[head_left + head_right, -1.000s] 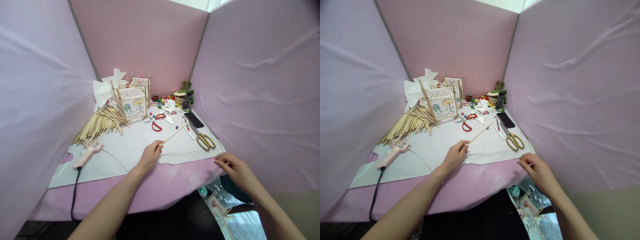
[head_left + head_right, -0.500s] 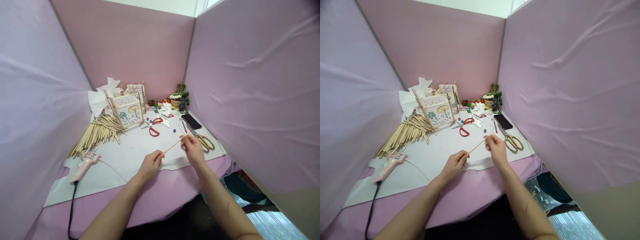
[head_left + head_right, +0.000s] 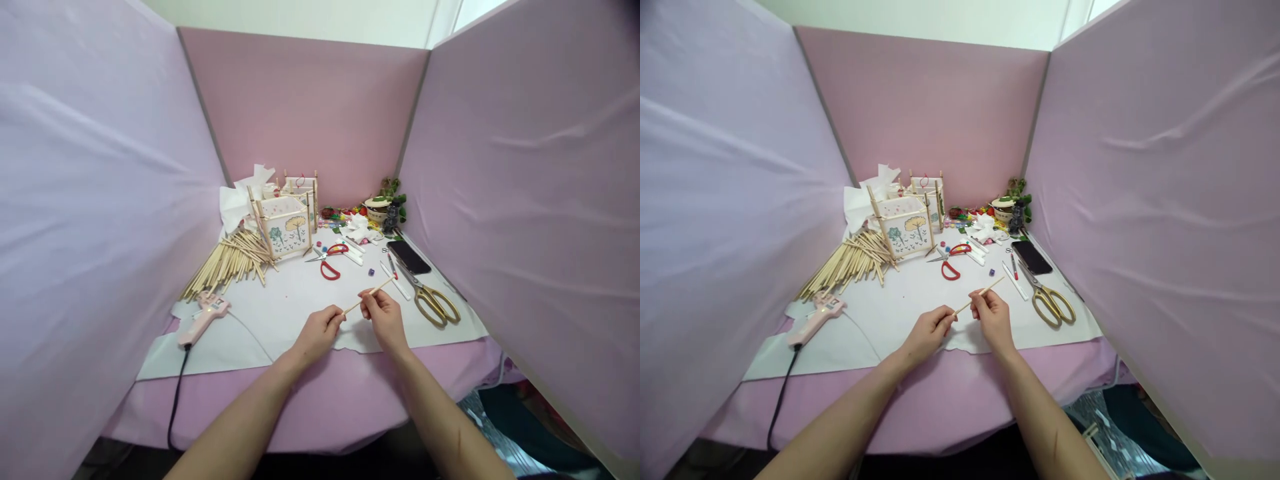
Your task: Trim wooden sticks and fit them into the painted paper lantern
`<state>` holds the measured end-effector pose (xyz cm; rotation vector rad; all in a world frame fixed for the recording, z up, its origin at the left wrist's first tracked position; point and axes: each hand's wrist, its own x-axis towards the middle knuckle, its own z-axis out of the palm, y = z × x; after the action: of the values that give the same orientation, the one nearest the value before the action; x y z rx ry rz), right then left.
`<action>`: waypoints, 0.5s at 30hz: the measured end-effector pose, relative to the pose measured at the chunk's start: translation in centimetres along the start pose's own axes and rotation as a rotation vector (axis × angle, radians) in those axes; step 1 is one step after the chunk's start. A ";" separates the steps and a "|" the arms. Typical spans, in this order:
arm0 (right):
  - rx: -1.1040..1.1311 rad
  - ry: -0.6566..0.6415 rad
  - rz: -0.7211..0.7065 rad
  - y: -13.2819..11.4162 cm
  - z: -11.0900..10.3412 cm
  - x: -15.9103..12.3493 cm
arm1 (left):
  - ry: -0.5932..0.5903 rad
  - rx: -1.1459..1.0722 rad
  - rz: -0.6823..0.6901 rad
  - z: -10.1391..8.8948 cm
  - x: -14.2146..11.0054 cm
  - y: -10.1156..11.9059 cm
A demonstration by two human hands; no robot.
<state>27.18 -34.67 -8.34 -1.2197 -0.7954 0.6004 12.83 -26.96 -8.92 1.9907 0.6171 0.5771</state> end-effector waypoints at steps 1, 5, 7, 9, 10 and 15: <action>0.003 -0.016 0.006 0.1 -0.1 0.2 | 0.001 -0.003 -0.008 -0.1 0.0 0.0; 0.045 -0.051 0.009 0.5 -0.9 0.3 | -0.027 -0.038 -0.038 0.0 0.0 -0.1; 0.111 -0.068 0.030 0.7 -1.1 0.2 | -0.035 -0.054 -0.054 0.2 0.0 -0.1; 0.161 -0.071 0.055 0.9 -1.0 0.2 | -0.033 -0.053 -0.069 0.3 0.0 -0.2; 0.165 -0.067 0.062 1.0 -1.0 0.3 | -0.029 -0.045 -0.073 0.4 0.1 -0.2; 0.060 -0.026 -0.002 1.2 -0.6 0.5 | -0.003 0.011 -0.036 0.5 0.1 -0.4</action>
<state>28.02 -34.34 -9.47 -1.1582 -0.7946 0.6350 13.15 -26.99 -9.44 1.9861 0.6542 0.5504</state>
